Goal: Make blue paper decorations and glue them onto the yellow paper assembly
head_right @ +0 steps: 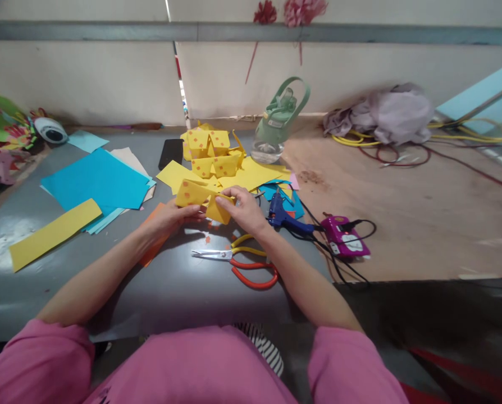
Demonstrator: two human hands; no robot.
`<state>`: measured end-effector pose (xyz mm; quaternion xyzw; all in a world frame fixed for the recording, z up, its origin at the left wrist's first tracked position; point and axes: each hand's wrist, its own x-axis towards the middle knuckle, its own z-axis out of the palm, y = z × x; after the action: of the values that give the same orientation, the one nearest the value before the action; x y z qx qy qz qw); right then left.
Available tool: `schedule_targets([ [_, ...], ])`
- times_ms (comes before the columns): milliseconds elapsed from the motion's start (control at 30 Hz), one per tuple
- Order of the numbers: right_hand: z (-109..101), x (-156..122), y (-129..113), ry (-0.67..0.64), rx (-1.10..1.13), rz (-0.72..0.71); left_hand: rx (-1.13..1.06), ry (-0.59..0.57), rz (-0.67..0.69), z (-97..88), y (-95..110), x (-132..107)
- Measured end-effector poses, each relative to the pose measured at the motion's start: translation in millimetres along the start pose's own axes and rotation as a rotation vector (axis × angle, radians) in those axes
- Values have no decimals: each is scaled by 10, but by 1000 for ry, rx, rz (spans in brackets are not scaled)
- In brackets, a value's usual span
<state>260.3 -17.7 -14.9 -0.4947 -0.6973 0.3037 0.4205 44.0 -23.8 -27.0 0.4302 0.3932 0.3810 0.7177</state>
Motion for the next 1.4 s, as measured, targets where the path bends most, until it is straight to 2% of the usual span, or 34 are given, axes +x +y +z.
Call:
schedule_targets([
  [200, 78, -29, -4, 36, 105, 61, 3, -51, -71, 14, -135, 73],
  [367, 74, -35, -19, 42, 127, 70, 35, 45, -29, 79, -114, 36],
  [500, 70, -44, 0, 173, 113, 111, 16, 172, 51, 89, -84, 45],
  [567, 87, -49, 9, 132, 198, 158, -6, 193, 85, 84, -93, 61],
  [700, 97, -43, 0, -44, 340, 174, 22, 144, 109, 69, -116, 69],
  [800, 42, -27, -11, -46, 373, 178, 55, 38, 124, 26, -74, 47],
  [900, -20, -18, -16, -36, 395, 185, 1, -111, 107, -49, -6, 29],
  [1033, -41, -25, -30, -55, 420, 199, -93, -169, 92, -97, 8, 31],
  [1133, -31, -31, -45, -62, 438, 202, -61, -101, 88, -55, -46, 37],
  [1267, -24, -32, -57, -127, 424, 186, 61, 90, 96, 12, -126, 50],
  [1400, -18, -32, -51, -131, 387, 157, 70, 135, 127, 18, -152, 67],
])
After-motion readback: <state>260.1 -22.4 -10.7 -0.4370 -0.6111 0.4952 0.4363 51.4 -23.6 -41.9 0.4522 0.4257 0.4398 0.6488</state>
